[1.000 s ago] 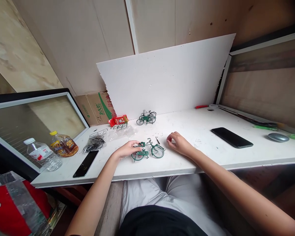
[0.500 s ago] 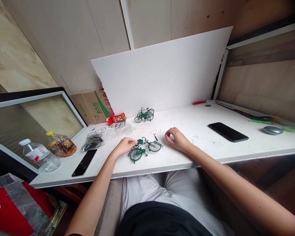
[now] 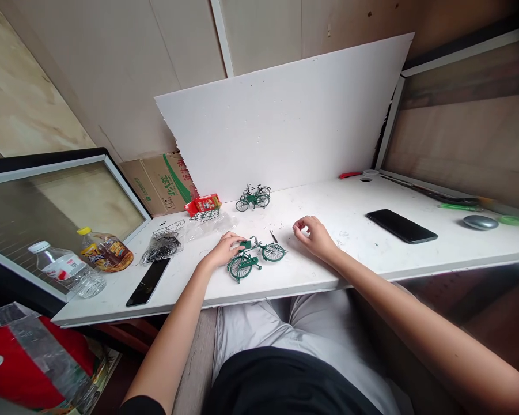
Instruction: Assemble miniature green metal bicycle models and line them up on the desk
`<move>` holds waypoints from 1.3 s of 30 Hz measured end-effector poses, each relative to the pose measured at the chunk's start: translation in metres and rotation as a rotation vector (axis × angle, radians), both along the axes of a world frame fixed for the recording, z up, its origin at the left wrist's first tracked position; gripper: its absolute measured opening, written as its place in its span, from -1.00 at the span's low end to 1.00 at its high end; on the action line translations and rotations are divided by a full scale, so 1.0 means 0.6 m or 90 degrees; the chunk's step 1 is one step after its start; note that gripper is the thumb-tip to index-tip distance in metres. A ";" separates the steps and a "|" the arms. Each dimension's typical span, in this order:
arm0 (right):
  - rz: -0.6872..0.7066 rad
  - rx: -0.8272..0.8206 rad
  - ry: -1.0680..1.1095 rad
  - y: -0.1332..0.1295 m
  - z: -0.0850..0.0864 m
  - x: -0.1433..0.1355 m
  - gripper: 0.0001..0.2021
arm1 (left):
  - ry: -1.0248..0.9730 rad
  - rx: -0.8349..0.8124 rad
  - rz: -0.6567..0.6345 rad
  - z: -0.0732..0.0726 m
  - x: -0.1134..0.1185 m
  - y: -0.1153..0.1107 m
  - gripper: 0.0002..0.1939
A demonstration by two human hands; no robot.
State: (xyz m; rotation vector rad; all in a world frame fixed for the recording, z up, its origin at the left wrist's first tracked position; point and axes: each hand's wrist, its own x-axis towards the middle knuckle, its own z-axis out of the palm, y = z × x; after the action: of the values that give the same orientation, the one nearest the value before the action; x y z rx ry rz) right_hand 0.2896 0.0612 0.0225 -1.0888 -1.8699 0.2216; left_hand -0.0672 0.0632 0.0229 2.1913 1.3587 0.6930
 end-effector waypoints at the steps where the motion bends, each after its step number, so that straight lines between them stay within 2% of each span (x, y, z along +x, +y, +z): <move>1: 0.001 0.001 -0.002 0.000 0.000 0.000 -0.88 | 0.002 0.000 0.008 -0.001 0.000 0.001 -0.62; 7: 0.002 0.005 -0.013 0.001 -0.001 0.000 -0.89 | -0.036 0.029 0.082 -0.005 0.001 -0.001 -0.59; 12: 0.007 0.008 -0.025 0.002 -0.003 0.003 -0.89 | -0.164 0.015 0.158 -0.008 -0.001 -0.006 -0.62; 15: 0.011 0.010 -0.013 -0.003 0.002 0.001 -0.88 | -0.262 0.011 0.208 -0.001 0.004 -0.008 -0.58; 17: 0.025 0.006 0.014 -0.010 0.013 -0.003 -0.86 | -0.348 -0.012 0.220 0.013 0.013 -0.014 -0.52; 21: 0.076 -0.027 0.108 -0.036 0.043 -0.024 -0.72 | -0.488 -0.047 0.170 0.058 0.048 -0.047 -0.41; 25: 0.127 -0.062 0.156 -0.069 0.067 -0.052 -0.66 | -0.538 -0.063 0.111 0.098 0.093 -0.097 -0.43; 30: 0.175 -0.081 0.164 -0.105 0.082 -0.079 -0.68 | -0.534 -0.096 0.052 0.121 0.134 -0.148 -0.48; 33: 0.202 -0.088 0.180 -0.118 0.087 -0.087 -0.69 | -0.477 0.013 0.063 0.125 0.142 -0.165 -0.62; 36: 0.218 -0.096 0.193 -0.124 0.089 -0.090 -0.72 | -0.352 0.224 0.076 0.126 0.138 -0.175 -0.79; 39: 0.225 -0.096 0.196 -0.124 0.090 -0.090 -0.73 | -0.208 0.374 0.059 0.122 0.126 -0.177 -0.79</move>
State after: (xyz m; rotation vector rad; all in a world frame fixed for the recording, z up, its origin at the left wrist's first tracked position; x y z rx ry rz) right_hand 0.2355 -0.0131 0.0767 -0.7624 -1.7719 0.7037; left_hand 0.0082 -0.0428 0.0961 2.2929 1.1902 1.5737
